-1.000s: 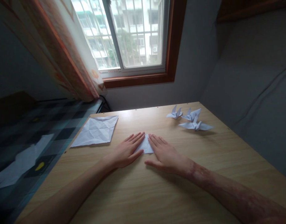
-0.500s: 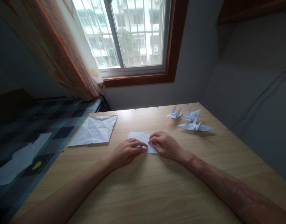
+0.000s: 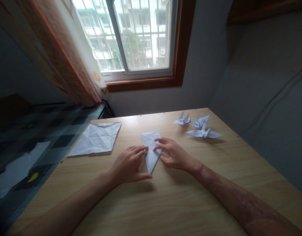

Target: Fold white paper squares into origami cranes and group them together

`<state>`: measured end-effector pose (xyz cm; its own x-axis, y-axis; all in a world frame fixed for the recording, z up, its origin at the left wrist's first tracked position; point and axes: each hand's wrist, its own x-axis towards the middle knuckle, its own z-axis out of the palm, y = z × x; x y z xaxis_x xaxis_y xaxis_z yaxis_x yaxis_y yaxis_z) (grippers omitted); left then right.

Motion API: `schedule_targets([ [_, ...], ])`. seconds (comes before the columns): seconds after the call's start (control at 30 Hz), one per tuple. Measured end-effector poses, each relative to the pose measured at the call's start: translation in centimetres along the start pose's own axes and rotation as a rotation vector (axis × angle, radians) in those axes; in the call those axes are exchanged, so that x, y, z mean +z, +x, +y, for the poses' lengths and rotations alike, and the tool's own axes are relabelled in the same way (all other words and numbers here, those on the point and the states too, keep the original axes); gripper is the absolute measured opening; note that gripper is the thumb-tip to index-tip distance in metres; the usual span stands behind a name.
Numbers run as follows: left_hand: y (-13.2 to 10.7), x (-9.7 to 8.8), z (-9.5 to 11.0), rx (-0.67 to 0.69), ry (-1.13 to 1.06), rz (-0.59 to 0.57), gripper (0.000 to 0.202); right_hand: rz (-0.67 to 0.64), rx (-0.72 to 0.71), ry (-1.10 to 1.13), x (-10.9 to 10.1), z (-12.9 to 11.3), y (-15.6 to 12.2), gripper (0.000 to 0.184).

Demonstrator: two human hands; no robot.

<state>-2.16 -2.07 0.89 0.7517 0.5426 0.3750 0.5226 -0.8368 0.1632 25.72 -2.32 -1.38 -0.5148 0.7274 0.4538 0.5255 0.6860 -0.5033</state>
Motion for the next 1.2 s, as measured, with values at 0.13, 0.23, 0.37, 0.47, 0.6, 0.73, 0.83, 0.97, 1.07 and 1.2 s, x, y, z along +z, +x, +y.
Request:
schedule_targets([
  [0.13, -0.1, 0.1, 0.4, -0.047, 0.005, -0.015, 0.088, -0.043, 0.039, -0.018, 0.1, 0.4, -0.2, 0.059],
  [0.23, 0.0, 0.0, 0.4, 0.002, 0.01, -0.01, 0.077, -0.017, 0.026, -0.036, 0.2, 0.3, -0.1, 0.048],
  [0.37, 0.0, 0.2, 0.2, 0.062, -0.015, -0.008, 0.067, 0.0, 0.018, -0.091, 0.3, 0.0, 0.1, 0.037],
  [0.47, -0.2, 0.6, 0.2, 0.053, -0.044, -0.009, 0.052, 0.001, 0.026, -0.125, 0.3, 0.0, 0.0, 0.038],
  [0.6, -0.4, 0.7, 0.0, 0.081, -0.084, 0.0, 0.027, 0.002, 0.019, -0.13, 0.1, -0.1, -0.1, 0.042],
  [0.73, -0.2, -0.1, 0.1, 0.027, -0.084, -0.052, 0.027, 0.01, 0.017, -0.128, 0.0, -0.2, -0.2, 0.043],
  [0.83, 0.3, -1.2, 0.2, 0.013, -0.067, -0.157, 0.031, 0.01, 0.016, -0.127, 0.0, -0.2, -0.2, 0.043],
  [0.97, 0.8, -2.7, 0.0, 0.002, 0.005, -0.278, 0.032, 0.006, 0.002, -0.126, 0.1, -0.4, -0.3, 0.044],
  [1.07, 0.8, -3.3, -0.7, 0.019, 0.089, -0.338, 0.039, -0.004, -0.019, -0.144, 0.1, -0.5, -0.3, 0.048],
  [1.2, 0.6, -3.5, -1.4, 0.054, 0.134, -0.372, 0.049, -0.015, -0.018, -0.137, 0.3, -0.3, -0.2, 0.056],
])
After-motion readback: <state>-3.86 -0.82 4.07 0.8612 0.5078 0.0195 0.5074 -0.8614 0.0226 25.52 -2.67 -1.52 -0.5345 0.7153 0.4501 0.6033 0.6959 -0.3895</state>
